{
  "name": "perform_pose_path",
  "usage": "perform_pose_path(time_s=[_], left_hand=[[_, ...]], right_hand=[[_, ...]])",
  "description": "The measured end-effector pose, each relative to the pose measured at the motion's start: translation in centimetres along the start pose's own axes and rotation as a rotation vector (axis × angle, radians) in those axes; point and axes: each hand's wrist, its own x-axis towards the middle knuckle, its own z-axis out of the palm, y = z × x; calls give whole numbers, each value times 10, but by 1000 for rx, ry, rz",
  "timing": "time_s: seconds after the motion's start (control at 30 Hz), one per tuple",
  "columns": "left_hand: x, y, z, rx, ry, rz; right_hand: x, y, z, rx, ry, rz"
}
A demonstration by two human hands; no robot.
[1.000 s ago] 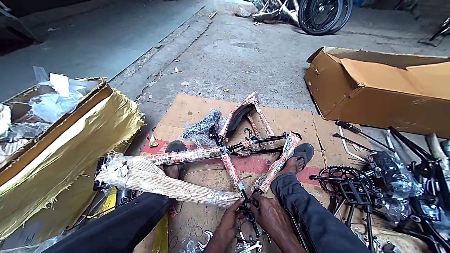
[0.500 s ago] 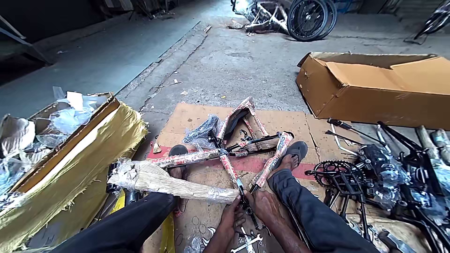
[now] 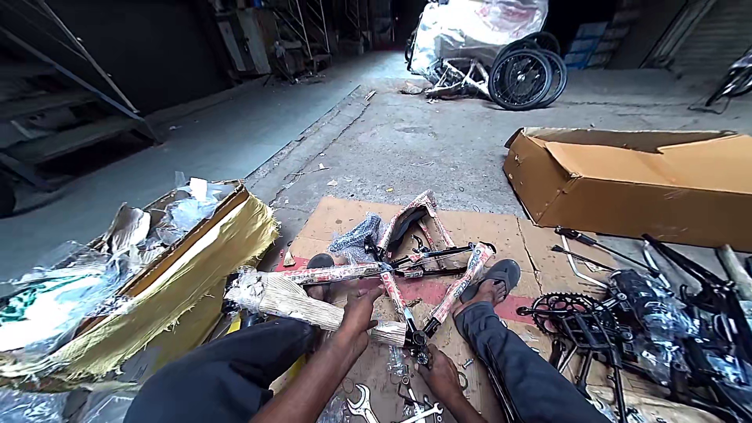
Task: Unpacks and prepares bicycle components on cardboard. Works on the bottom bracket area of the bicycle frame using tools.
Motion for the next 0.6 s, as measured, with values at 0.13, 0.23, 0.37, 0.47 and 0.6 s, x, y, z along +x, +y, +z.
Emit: perform_pose_path(time_s=[0.13,0.23,0.37,0.47,0.6], left_hand=[[-40,70,-32,106,-213,228],[-61,117,-52,96,-222,340],[-58,134,-75,-31,-184,413],[-59,130,-80,-131,-164,360],[-78,127,-88,-67,-328,481]], right_hand=[[-4,6,-13,184,106,28],[-12,15,-24,533,161,37],[-30,10,-44,958,104,-14],[-29,6,-48,1071,44,-41],[-18,-1,-58,567,60,-170]])
